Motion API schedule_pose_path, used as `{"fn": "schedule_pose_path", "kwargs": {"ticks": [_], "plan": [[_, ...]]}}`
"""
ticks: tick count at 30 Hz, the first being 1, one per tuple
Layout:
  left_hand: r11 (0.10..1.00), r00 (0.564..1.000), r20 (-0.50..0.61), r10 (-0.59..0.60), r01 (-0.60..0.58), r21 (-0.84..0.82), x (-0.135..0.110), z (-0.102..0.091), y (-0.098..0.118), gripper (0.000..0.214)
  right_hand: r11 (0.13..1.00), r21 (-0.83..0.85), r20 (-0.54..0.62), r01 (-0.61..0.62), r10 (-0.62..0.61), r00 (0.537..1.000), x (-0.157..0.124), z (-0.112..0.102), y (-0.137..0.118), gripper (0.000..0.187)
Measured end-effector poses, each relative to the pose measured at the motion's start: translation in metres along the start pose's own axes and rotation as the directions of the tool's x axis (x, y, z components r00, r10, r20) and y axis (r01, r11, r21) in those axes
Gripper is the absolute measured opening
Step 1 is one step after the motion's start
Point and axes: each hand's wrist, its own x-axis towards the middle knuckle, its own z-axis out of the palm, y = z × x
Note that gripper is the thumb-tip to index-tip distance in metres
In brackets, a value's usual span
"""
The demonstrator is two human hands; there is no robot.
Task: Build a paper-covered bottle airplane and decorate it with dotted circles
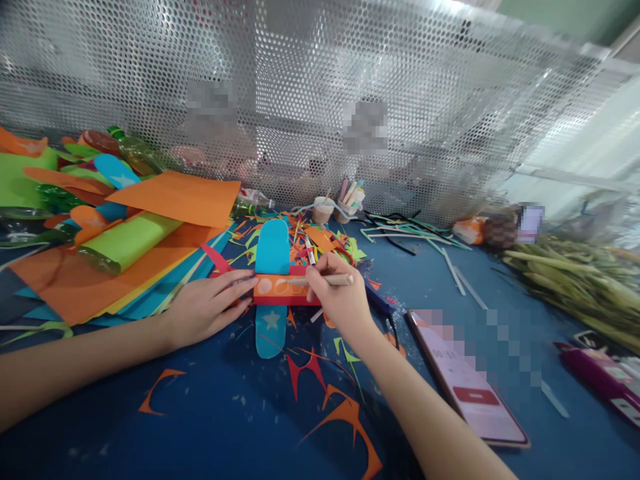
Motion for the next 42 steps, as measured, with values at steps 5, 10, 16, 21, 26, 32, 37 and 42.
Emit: {"fn": "schedule_pose_path", "kwargs": {"ticks": [5,10,16,21,26,32,37,42], "plan": [[1.0,1.0,0.005,-0.008,0.008,-0.002,0.0003,-0.0001,0.0008,0.03,1.0,0.013,-0.004,-0.003,0.003,1.0,0.0001,-0.0007,-0.0001,0.021],[1.0,1.0,0.014,-0.009,0.009,0.005,0.0004,-0.0003,0.0009,0.03,0.999,0.043,-0.013,0.002,-0.001,1.0,0.0002,-0.0013,-0.0016,0.022],[1.0,1.0,0.017,-0.012,0.012,-0.006,-0.0001,-0.0005,0.0007,0.03,0.999,0.047,-0.001,0.009,-0.009,1.0,0.0005,-0.0017,-0.0002,0.022],[1.0,1.0,0.023,-0.008,0.008,-0.001,-0.0008,-0.0002,0.0006,0.03,0.999,0.038,-0.003,0.01,-0.01,1.0,-0.0002,-0.0016,-0.0008,0.022],[1.0,1.0,0.011,-0.009,0.009,0.002,0.0003,0.0002,0.0002,0.029,0.999,0.037,-0.012,0.011,-0.01,1.0,-0.0006,-0.0018,-0.0014,0.022],[1.0,0.999,0.029,-0.018,0.018,0.013,-0.0001,-0.0004,0.0005,0.03,0.999,0.047,-0.012,0.009,-0.008,1.0,0.0006,-0.0013,-0.0004,0.022],[1.0,1.0,0.019,-0.004,0.004,0.006,-0.001,-0.0005,0.0002,0.03,0.998,0.056,-0.006,0.003,-0.002,1.0,0.0008,-0.0015,-0.0008,0.021],[1.0,1.0,0.023,0.005,-0.006,0.016,-0.0007,0.0002,-0.0004,0.03,0.998,0.056,-0.012,0.005,-0.004,1.0,0.0002,-0.0014,-0.0011,0.021]]}}
